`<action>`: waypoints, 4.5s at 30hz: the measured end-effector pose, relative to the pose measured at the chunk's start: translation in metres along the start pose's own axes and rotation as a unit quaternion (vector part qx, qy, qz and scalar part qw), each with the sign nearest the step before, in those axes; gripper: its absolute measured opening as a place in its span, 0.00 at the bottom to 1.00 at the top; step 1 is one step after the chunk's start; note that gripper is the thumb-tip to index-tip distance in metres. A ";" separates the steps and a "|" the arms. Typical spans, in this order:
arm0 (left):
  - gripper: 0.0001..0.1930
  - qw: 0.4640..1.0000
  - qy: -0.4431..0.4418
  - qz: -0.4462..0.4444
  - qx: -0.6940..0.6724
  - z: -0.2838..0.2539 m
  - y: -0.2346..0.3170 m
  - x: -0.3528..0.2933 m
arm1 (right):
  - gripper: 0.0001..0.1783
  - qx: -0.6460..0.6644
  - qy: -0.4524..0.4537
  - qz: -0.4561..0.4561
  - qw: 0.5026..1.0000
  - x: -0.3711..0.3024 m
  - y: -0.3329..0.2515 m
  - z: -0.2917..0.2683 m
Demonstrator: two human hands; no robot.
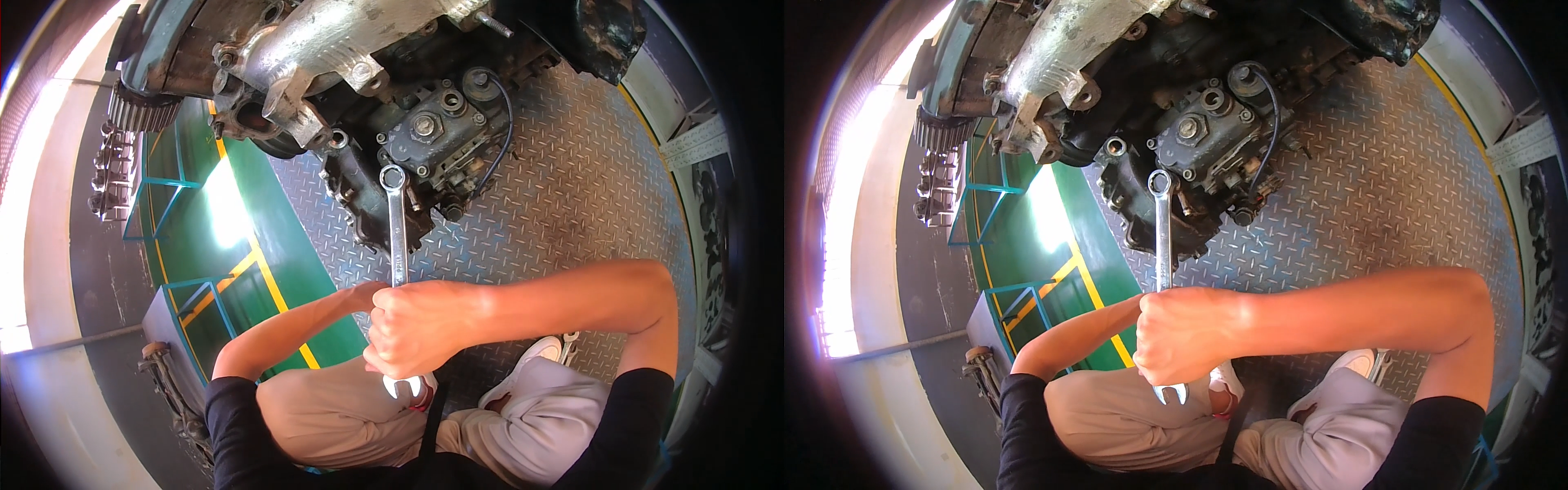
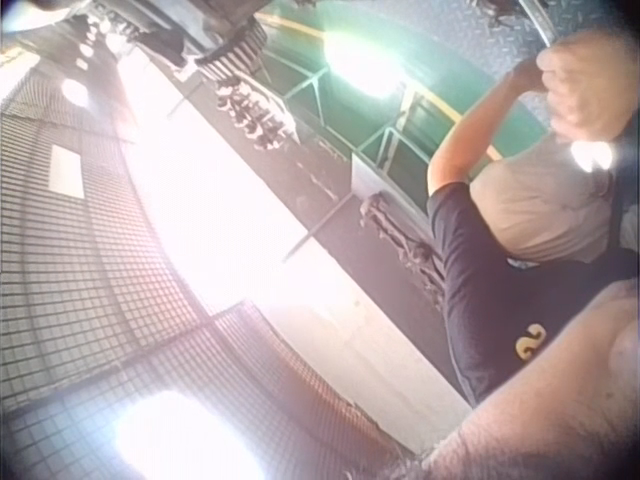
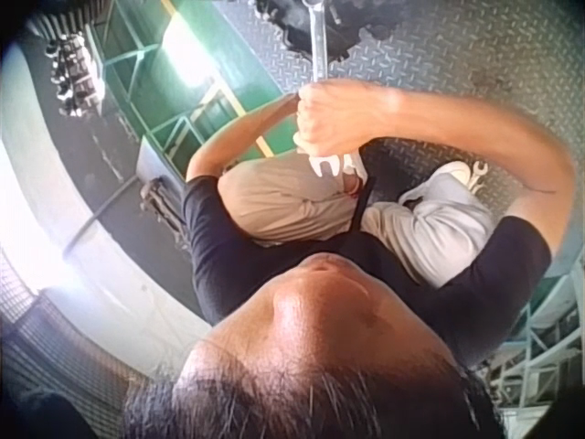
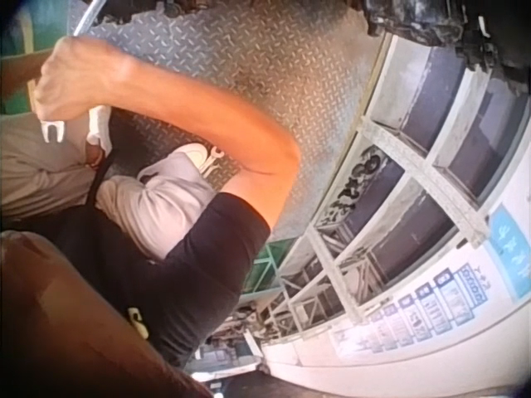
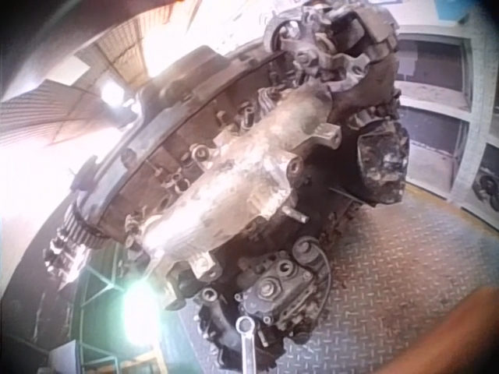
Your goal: The person unscrews bolts and nuts from an engine component using a wrench and a socket wrench.
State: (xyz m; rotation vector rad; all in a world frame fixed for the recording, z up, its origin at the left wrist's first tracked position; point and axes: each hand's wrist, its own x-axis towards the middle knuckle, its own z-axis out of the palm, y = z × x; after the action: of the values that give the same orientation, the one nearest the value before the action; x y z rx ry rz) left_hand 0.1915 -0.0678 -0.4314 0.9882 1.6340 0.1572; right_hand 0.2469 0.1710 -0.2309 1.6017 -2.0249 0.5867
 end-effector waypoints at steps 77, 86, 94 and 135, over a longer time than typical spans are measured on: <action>0.16 0.991 -0.040 -0.103 0.078 -0.006 0.012 0.002 | 0.25 0.014 0.073 0.001 0.997 0.007 0.004 0.013; 0.16 0.988 -0.054 -0.102 0.098 -0.006 0.006 0.004 | 0.24 0.012 0.077 0.010 0.997 0.009 0.003 0.019; 0.19 0.997 -0.014 -0.077 -0.006 -0.020 0.012 -0.008 | 0.24 0.008 0.093 0.005 0.996 0.007 0.005 0.022; 0.21 0.994 0.015 -0.032 0.107 -0.065 0.095 0.062 | 0.10 -0.079 -0.036 0.200 0.976 0.036 -0.014 0.033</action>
State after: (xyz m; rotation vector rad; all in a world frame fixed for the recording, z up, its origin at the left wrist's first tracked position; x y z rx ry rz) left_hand 0.1852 0.0592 -0.4010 1.0983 1.7333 -0.0481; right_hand 0.2497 0.1206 -0.2346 1.1450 -2.4040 0.4962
